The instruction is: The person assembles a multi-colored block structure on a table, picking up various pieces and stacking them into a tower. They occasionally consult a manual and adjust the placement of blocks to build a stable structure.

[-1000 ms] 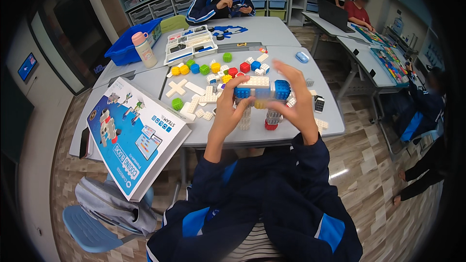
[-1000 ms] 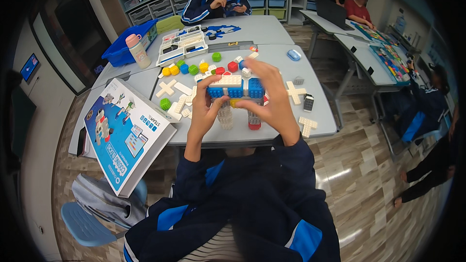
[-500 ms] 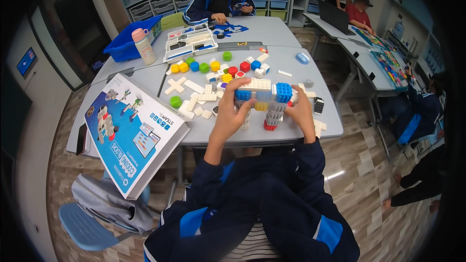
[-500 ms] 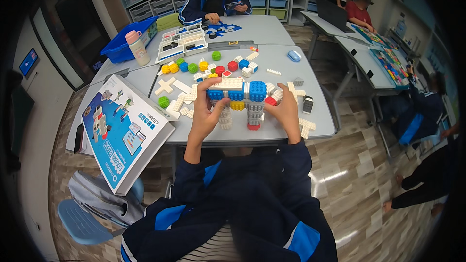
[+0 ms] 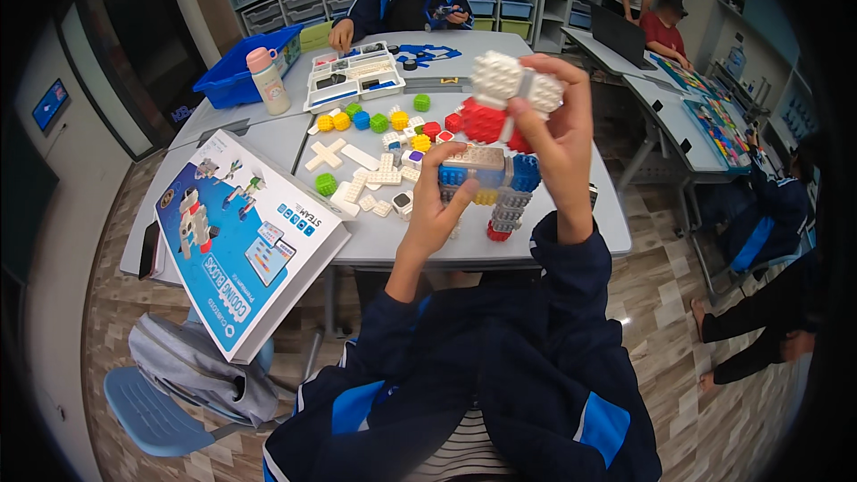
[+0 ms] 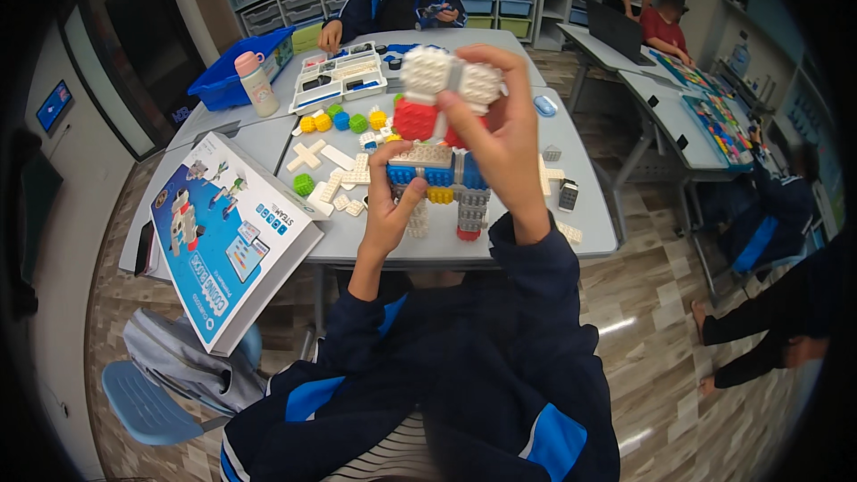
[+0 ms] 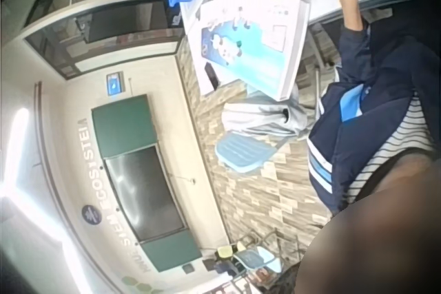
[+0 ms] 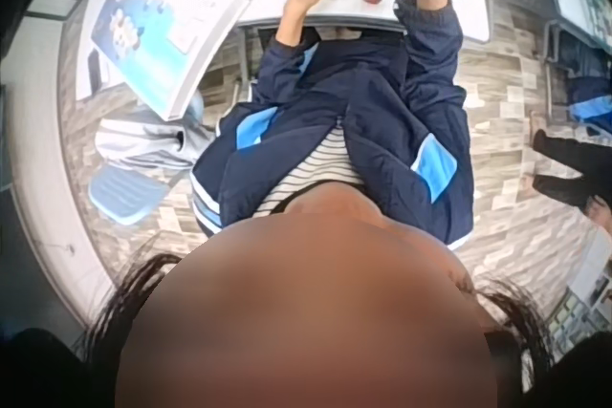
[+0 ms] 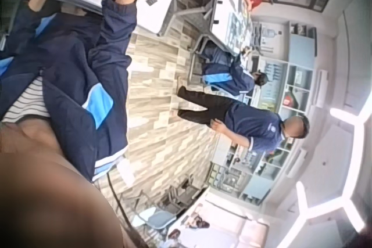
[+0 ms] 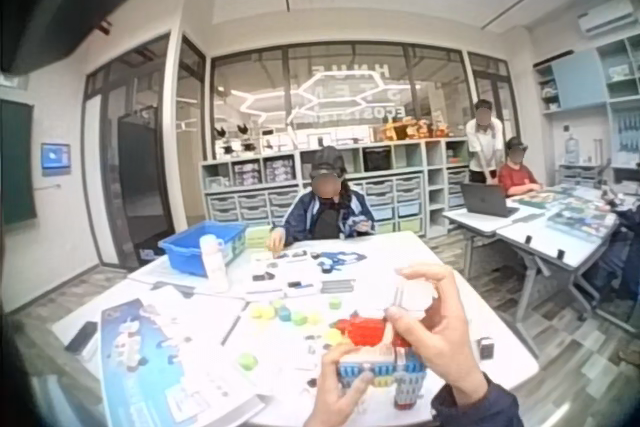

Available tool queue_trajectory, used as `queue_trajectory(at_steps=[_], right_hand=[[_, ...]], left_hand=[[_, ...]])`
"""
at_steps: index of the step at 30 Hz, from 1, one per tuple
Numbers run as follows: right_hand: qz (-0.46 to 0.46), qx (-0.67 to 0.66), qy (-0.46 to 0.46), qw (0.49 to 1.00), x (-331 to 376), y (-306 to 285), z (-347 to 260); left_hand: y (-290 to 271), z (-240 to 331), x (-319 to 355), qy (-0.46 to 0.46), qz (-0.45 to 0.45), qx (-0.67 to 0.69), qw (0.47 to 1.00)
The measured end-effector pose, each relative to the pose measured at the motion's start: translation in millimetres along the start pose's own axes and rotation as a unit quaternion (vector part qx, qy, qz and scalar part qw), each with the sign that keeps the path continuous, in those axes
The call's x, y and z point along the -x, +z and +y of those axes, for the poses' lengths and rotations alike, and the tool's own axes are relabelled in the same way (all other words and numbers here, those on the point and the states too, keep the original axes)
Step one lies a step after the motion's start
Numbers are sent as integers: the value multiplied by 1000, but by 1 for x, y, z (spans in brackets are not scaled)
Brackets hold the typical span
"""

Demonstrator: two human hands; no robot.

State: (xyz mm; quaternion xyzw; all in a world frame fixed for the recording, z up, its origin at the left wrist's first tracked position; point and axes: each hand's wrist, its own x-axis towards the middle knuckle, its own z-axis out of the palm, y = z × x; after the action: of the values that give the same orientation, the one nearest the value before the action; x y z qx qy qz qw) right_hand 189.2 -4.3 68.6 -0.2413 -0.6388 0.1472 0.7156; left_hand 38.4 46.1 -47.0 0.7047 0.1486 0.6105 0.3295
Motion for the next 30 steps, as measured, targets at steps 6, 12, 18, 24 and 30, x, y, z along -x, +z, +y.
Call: queue_trajectory(at_steps=[6,12,18,24,30], right_hand=[[-51,245,-66,966,3,19,1],[-91,285,-72,952,5,12,1],[-104,206,-44,972,1,-4,6],[-128,212,-46,968,0,-8,8],[-89,191,-58,976,0,-3,10]], left_hand=[[0,-2,4,-93,-2,20,995],[13,-10,7,-90,32,68,993],[9,-11,6,-89,14,44,995],[11,-8,5,-79,18,48,996],[10,-8,3,-77,20,46,996]])
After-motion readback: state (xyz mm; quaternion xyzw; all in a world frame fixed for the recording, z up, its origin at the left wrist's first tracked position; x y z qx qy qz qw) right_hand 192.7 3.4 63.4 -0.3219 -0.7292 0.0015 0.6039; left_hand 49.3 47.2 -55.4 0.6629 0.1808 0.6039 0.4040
